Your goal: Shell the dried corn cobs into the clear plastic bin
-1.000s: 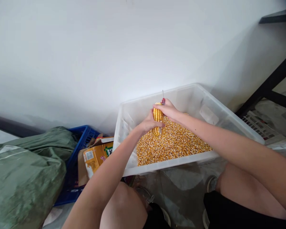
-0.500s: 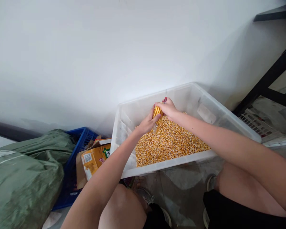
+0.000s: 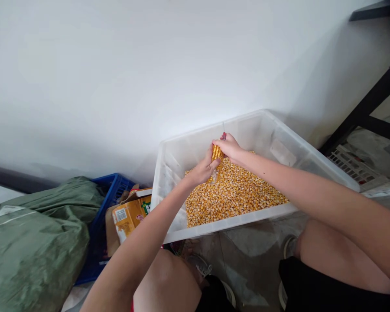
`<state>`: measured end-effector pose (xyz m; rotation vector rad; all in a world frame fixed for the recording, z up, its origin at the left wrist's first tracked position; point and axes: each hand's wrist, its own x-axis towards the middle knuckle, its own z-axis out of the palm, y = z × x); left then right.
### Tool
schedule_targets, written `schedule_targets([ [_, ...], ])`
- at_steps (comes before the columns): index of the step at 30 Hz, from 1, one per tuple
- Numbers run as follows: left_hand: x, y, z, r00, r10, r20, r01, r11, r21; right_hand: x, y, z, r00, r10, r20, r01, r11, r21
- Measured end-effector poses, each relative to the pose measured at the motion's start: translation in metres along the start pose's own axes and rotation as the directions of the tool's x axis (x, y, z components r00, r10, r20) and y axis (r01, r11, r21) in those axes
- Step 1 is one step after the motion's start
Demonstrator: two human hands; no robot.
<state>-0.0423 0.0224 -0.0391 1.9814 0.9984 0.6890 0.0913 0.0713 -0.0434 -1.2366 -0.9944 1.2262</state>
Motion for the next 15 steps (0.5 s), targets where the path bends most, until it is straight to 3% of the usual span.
schedule_targets([
  [6,0.002,-0.002,-0.005,0.996,-0.035,0.076,0.041,0.996,-0.079,0.003,-0.001,-0.004,0.997,0.045,0.055,-0.044,0.999,-0.027],
  [9,0.001,-0.005,-0.008,0.996,-0.037,0.082,0.041,0.998,-0.048,0.008,0.001,-0.007,1.000,0.011,0.007,-0.010,0.998,-0.058],
  [12,0.000,-0.005,-0.010,0.999,0.011,-0.036,-0.006,0.989,0.146,0.015,0.007,-0.009,0.995,-0.059,-0.079,0.047,0.988,-0.147],
  [15,-0.003,-0.001,-0.011,0.989,0.133,-0.062,-0.088,0.875,0.477,0.023,0.013,-0.012,0.988,-0.069,-0.141,0.036,0.974,-0.223],
])
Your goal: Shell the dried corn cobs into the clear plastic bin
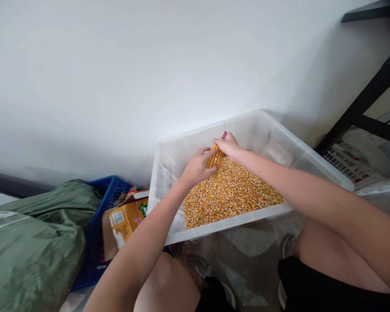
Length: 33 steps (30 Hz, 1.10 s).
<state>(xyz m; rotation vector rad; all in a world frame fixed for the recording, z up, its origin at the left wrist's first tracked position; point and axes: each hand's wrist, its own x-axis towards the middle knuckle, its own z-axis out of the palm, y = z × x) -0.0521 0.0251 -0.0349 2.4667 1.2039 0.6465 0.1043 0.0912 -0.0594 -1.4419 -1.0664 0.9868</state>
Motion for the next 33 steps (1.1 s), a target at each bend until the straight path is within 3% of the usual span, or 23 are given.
schedule_targets([
  [3,-0.002,0.003,-0.002,0.996,0.080,0.038,-0.086,0.975,0.206,0.006,0.004,-0.002,0.998,0.037,-0.045,-0.039,0.998,-0.040],
  [6,-0.001,0.004,-0.003,0.990,0.116,0.075,-0.133,0.952,0.277,0.009,0.007,-0.005,0.996,0.065,-0.063,-0.070,0.995,-0.073],
  [15,-0.001,0.010,-0.003,0.987,0.049,0.153,-0.123,0.842,0.525,-0.001,-0.003,-0.007,0.997,-0.075,-0.026,0.063,0.945,-0.321],
  [21,-0.001,0.018,0.005,0.983,0.093,0.159,-0.173,0.751,0.637,-0.001,-0.005,-0.007,0.996,-0.083,-0.039,0.066,0.941,-0.331],
  [24,0.001,0.018,0.009,0.986,0.112,0.121,-0.164,0.732,0.661,-0.002,-0.005,-0.004,0.997,-0.027,-0.073,0.003,0.951,-0.310],
  [29,0.000,0.017,0.008,0.999,0.025,0.019,-0.032,0.808,0.588,0.004,-0.004,-0.006,0.994,-0.040,-0.098,0.012,0.962,-0.273],
  [33,-0.002,0.017,0.006,0.999,0.041,-0.009,-0.031,0.862,0.506,0.012,-0.003,-0.015,0.989,-0.032,-0.146,-0.008,0.964,-0.266],
])
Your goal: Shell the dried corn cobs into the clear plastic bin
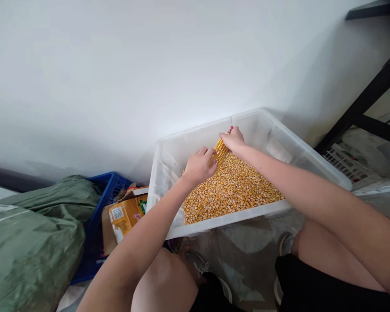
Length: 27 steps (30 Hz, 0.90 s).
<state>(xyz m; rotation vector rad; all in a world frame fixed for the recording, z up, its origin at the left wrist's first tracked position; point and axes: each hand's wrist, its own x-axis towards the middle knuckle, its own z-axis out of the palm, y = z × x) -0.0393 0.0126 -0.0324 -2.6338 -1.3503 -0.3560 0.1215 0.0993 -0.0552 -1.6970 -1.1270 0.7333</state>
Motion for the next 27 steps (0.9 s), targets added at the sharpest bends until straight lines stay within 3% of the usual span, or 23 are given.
schedule_targets([
  [8,-0.0005,-0.0036,0.0086,0.998,0.022,0.053,-0.021,1.000,-0.016,0.0039,0.0057,0.0038,0.992,0.092,0.084,-0.104,0.982,0.157],
  [14,0.0002,-0.0003,0.0048,0.996,-0.032,0.080,0.037,0.998,-0.051,0.0022,0.0050,0.0037,0.994,0.070,0.081,-0.082,0.985,0.154],
  [22,-0.0012,-0.0035,0.0069,0.998,0.032,0.051,-0.031,0.999,-0.004,0.0023,0.0008,-0.0021,0.983,0.128,0.133,-0.154,0.967,0.204],
  [27,-0.0006,0.0009,0.0037,0.997,-0.013,0.080,0.016,0.999,-0.044,0.0011,0.0011,-0.0040,0.989,0.081,0.122,-0.099,0.984,0.149],
])
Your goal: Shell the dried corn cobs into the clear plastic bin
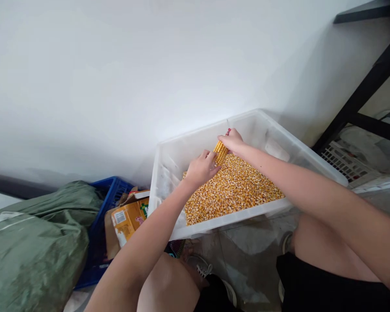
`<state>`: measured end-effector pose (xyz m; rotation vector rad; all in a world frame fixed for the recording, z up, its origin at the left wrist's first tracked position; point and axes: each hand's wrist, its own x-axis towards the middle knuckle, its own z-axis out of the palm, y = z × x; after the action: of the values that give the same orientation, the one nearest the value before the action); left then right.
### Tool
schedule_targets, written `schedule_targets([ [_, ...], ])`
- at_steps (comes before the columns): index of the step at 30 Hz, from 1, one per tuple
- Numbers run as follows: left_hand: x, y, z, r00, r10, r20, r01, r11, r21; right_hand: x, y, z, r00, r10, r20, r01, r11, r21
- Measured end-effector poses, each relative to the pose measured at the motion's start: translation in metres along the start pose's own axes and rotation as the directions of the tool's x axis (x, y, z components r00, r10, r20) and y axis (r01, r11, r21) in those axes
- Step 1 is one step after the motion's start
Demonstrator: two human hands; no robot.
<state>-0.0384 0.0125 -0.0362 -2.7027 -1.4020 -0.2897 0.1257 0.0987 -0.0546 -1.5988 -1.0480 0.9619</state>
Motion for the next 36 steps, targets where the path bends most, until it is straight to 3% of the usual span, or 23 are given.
schedule_targets([
  [4,0.000,-0.002,-0.002,0.999,-0.040,-0.017,0.038,0.995,-0.097,0.002,-0.001,-0.004,0.999,-0.019,-0.029,0.019,1.000,-0.003],
  [7,0.001,-0.009,0.000,0.999,0.011,-0.039,-0.020,0.976,-0.216,0.003,-0.003,-0.008,1.000,0.018,-0.017,-0.017,0.999,0.051],
  [11,0.003,-0.021,0.002,0.996,0.087,0.012,-0.078,0.933,-0.350,0.003,-0.007,-0.012,0.998,0.058,0.011,-0.058,0.995,0.075],
  [16,0.001,-0.021,0.000,0.994,0.105,-0.002,-0.100,0.940,-0.326,0.007,-0.006,-0.014,0.997,0.069,0.017,-0.070,0.994,0.082],
  [20,0.001,-0.013,0.000,0.998,0.034,-0.045,-0.048,0.932,-0.360,0.008,-0.004,-0.015,0.998,0.067,0.006,-0.067,0.993,0.094],
  [29,0.001,-0.006,-0.002,0.999,-0.052,-0.016,0.052,0.998,0.032,-0.001,-0.001,0.001,0.999,-0.029,0.040,0.029,1.000,0.009],
  [36,0.005,-0.001,-0.012,0.997,0.030,0.064,-0.044,0.971,0.237,-0.005,-0.001,0.005,0.998,-0.052,0.046,0.052,0.999,-0.004],
])
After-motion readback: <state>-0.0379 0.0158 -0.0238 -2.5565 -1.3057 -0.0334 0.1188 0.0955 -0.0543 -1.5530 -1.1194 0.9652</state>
